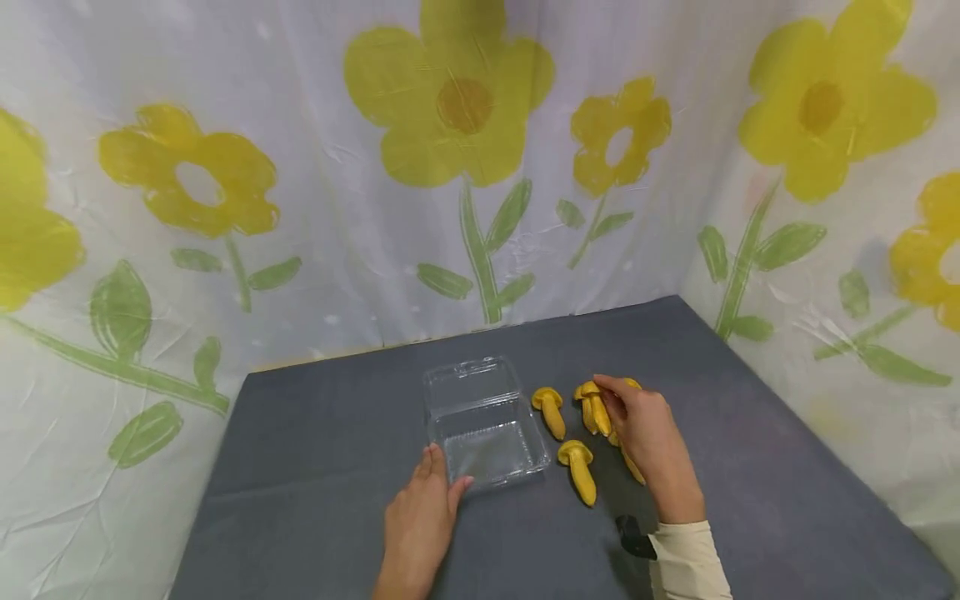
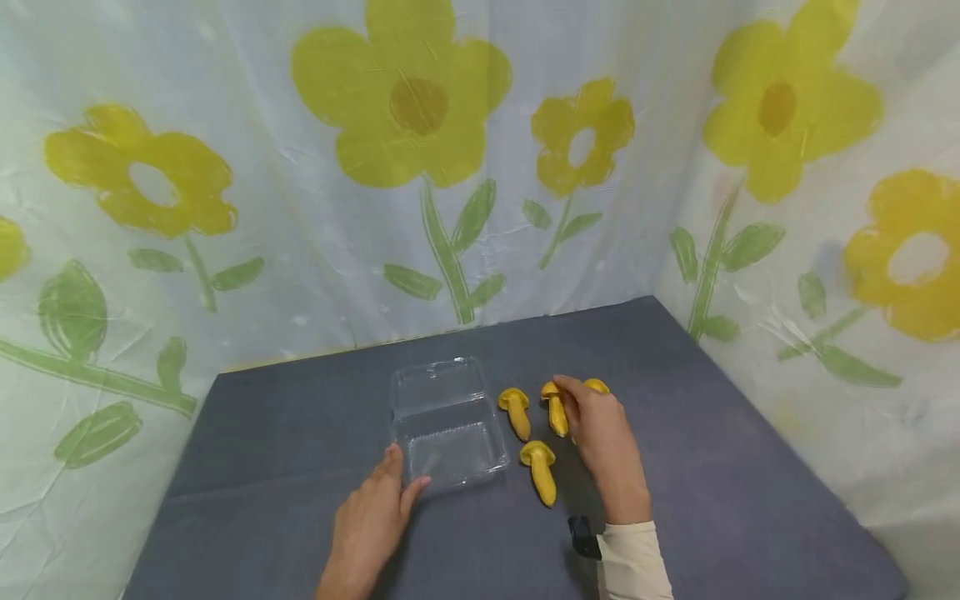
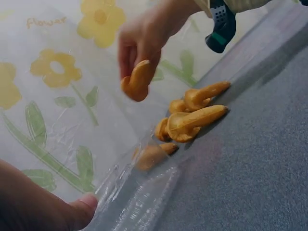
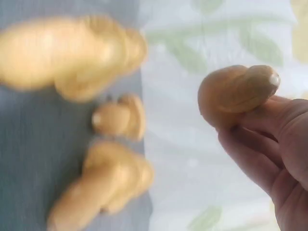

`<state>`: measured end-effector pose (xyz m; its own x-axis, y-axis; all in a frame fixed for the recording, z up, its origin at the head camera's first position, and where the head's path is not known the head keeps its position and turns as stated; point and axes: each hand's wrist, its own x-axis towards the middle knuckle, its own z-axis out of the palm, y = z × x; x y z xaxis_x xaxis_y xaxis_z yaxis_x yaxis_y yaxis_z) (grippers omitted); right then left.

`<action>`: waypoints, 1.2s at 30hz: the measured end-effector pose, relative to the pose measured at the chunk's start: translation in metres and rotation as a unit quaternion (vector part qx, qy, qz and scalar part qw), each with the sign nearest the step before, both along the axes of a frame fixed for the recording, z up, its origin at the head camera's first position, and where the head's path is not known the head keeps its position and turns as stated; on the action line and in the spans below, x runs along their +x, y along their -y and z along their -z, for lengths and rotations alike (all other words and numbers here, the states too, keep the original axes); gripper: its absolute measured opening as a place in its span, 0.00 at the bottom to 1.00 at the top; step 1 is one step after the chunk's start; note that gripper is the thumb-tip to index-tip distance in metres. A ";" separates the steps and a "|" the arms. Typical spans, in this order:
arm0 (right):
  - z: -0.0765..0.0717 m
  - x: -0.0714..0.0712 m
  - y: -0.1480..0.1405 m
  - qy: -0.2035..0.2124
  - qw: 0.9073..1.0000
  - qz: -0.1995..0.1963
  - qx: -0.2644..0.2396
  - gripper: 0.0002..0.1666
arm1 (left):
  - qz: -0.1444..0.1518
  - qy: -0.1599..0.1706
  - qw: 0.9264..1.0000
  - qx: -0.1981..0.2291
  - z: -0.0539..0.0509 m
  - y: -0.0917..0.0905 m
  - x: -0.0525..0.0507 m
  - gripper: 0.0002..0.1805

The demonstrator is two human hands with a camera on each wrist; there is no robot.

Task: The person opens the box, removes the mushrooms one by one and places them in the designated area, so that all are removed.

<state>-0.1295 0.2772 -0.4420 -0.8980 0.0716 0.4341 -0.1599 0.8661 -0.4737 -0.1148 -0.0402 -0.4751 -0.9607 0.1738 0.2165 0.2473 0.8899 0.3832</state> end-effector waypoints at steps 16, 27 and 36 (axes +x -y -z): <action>0.020 0.034 -0.085 0.135 0.988 0.069 0.010 0.19 | -0.008 0.016 1.000 0.019 -0.002 0.005 0.001 0.39; 0.035 0.032 -0.104 0.134 0.989 0.068 0.010 0.17 | -0.009 0.036 0.999 0.019 -0.001 0.008 0.002 0.40; 0.043 0.030 -0.111 0.142 0.989 0.046 0.010 0.16 | -0.015 0.033 0.999 0.019 0.001 0.007 0.003 0.39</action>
